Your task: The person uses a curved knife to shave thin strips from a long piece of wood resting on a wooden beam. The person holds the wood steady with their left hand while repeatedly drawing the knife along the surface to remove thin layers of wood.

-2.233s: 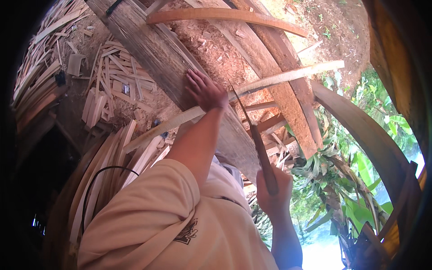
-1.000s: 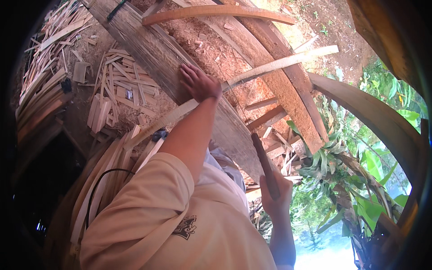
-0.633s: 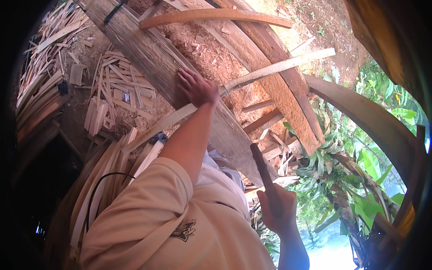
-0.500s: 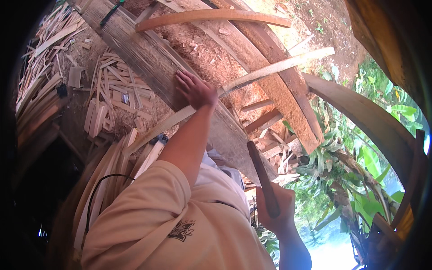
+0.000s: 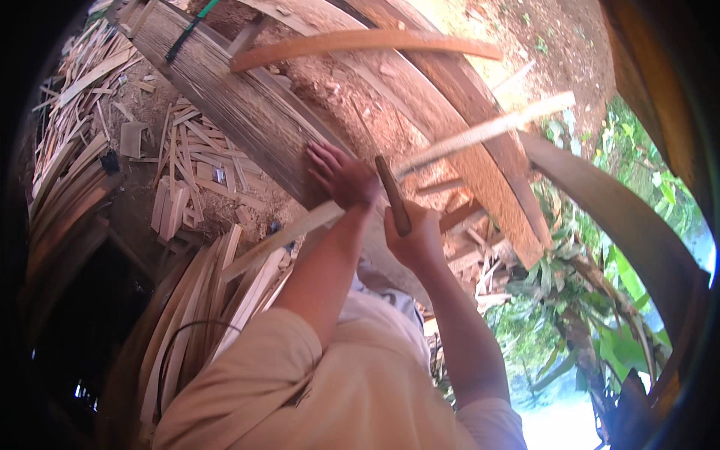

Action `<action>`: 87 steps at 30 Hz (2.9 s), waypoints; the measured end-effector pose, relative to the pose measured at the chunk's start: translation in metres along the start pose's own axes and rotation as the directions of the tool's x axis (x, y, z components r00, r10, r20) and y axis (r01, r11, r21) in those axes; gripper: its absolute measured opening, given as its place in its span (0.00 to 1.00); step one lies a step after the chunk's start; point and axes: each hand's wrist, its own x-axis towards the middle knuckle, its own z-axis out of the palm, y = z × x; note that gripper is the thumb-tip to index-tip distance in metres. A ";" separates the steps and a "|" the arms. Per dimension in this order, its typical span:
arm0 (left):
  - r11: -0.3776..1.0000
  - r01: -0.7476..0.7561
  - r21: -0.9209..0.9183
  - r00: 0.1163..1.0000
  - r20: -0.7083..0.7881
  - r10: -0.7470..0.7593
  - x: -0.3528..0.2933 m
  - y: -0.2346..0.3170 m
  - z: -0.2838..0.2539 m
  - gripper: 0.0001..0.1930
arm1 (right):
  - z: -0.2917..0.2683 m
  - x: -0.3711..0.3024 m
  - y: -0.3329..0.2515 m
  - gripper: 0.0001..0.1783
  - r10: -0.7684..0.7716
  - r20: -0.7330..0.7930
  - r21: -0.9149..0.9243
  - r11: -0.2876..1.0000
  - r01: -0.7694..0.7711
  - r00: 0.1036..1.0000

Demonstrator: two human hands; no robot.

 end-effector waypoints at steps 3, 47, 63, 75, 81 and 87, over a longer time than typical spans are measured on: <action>0.999 0.004 -0.045 1.000 -0.003 -0.004 -0.001 0.000 0.002 0.46 | 0.000 0.006 0.025 0.15 0.006 -0.034 0.092 0.996 -0.003 0.999; 0.991 -0.003 -0.131 0.995 -0.101 -0.010 0.002 0.001 0.003 0.44 | -0.019 -0.010 0.030 0.12 0.027 0.007 0.093 0.995 -0.028 1.000; 0.997 0.024 -0.072 0.987 -0.156 -0.035 0.004 -0.002 0.004 0.43 | -0.008 -0.085 0.112 0.11 -0.052 -0.033 0.185 0.981 0.057 0.998; 0.993 -0.005 -0.117 0.984 -0.176 -0.016 0.002 -0.001 0.004 0.45 | -0.141 -0.231 0.002 0.09 0.160 0.129 -0.044 0.987 -0.155 0.979; 0.996 0.006 -0.094 0.993 -0.117 -0.017 0.002 -0.001 -0.002 0.45 | -0.134 -0.215 -0.017 0.07 0.058 0.084 -0.002 0.998 -0.059 0.995; 0.991 -0.004 -0.135 0.993 -0.118 -0.012 0.004 -0.003 0.000 0.45 | -0.098 -0.155 -0.018 0.14 0.043 0.000 -0.026 0.999 -0.043 0.999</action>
